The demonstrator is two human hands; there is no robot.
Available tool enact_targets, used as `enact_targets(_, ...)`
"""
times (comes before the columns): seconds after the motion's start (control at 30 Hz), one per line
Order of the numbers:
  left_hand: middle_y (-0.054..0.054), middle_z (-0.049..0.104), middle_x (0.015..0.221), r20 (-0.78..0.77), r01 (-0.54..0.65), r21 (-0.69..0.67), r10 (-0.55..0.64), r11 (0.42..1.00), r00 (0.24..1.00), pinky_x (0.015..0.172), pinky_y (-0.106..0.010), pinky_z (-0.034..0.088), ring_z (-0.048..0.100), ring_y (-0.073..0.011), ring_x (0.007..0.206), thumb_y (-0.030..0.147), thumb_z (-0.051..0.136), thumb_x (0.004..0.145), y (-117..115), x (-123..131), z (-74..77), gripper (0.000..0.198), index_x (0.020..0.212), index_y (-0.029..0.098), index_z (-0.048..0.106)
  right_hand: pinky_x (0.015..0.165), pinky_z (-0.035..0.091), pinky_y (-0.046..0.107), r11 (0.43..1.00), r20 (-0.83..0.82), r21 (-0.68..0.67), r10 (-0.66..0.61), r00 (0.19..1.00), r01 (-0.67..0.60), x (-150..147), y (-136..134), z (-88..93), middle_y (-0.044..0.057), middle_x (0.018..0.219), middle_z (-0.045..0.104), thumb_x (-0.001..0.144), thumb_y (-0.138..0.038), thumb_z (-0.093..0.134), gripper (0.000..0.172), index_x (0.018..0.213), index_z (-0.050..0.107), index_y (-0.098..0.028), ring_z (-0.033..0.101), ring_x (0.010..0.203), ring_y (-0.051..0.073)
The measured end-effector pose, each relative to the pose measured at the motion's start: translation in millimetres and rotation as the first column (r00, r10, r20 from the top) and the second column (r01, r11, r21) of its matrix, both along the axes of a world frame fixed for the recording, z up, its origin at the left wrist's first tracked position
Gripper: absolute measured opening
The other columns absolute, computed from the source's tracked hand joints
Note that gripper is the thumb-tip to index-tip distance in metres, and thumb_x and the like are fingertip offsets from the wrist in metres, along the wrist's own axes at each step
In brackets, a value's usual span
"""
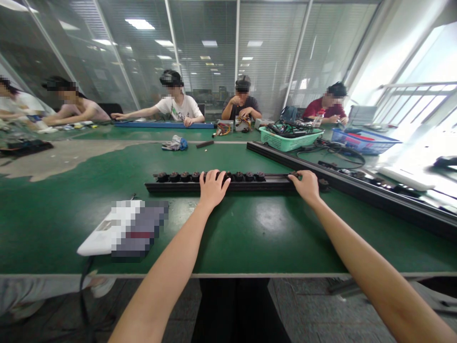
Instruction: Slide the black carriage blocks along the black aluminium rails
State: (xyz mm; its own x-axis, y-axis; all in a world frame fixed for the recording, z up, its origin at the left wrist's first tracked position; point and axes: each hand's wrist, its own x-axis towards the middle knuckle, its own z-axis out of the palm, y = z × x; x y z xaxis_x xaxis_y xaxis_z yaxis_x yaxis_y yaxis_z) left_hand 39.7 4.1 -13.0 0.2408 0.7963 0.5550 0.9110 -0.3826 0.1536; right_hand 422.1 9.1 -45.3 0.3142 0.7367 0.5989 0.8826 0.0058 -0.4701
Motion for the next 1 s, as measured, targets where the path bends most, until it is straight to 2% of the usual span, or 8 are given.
enact_targets(0.23,-0.011,0.061,0.143,0.000,-0.001,0.002,0.001,1.000,1.000,0.128,-0.056,0.020,0.047,-0.0303,0.141,0.048,0.036,0.107,0.1,-0.5,-0.6,0.047,0.138,0.027,0.064,0.097,0.046,0.052,1.000,-0.001,-0.007,-0.024,1.000,0.024,1.1,-0.7,0.1,0.025,0.113,0.071,0.089,-0.050,0.058,0.045,0.102,0.076,-0.011,0.059,0.110,0.038)
enact_targets(0.53,-0.012,0.062,0.143,-0.019,-0.011,0.006,0.011,1.000,1.000,0.127,-0.056,0.021,0.049,-0.0299,0.140,0.048,0.036,0.108,-0.6,0.0,0.6,0.047,0.138,0.025,0.064,0.096,0.047,0.052,0.999,-0.031,-0.004,-0.044,0.999,0.044,-0.5,-1.7,2.5,0.022,0.110,0.071,0.090,-0.053,0.057,0.044,0.096,0.076,-0.015,0.059,0.108,0.037)
enact_targets(1.0,-0.012,0.062,0.142,-0.019,-0.004,0.020,0.005,1.000,1.000,0.127,-0.057,0.022,0.049,-0.0305,0.140,0.048,0.035,0.108,1.4,-0.9,-2.0,0.047,0.138,0.026,0.064,0.102,0.046,0.049,0.994,-0.042,-0.063,-0.088,0.995,0.085,-0.1,-4.2,6.6,0.022,0.119,0.071,0.087,-0.044,0.063,0.039,0.106,0.075,-0.012,0.061,0.114,0.036)
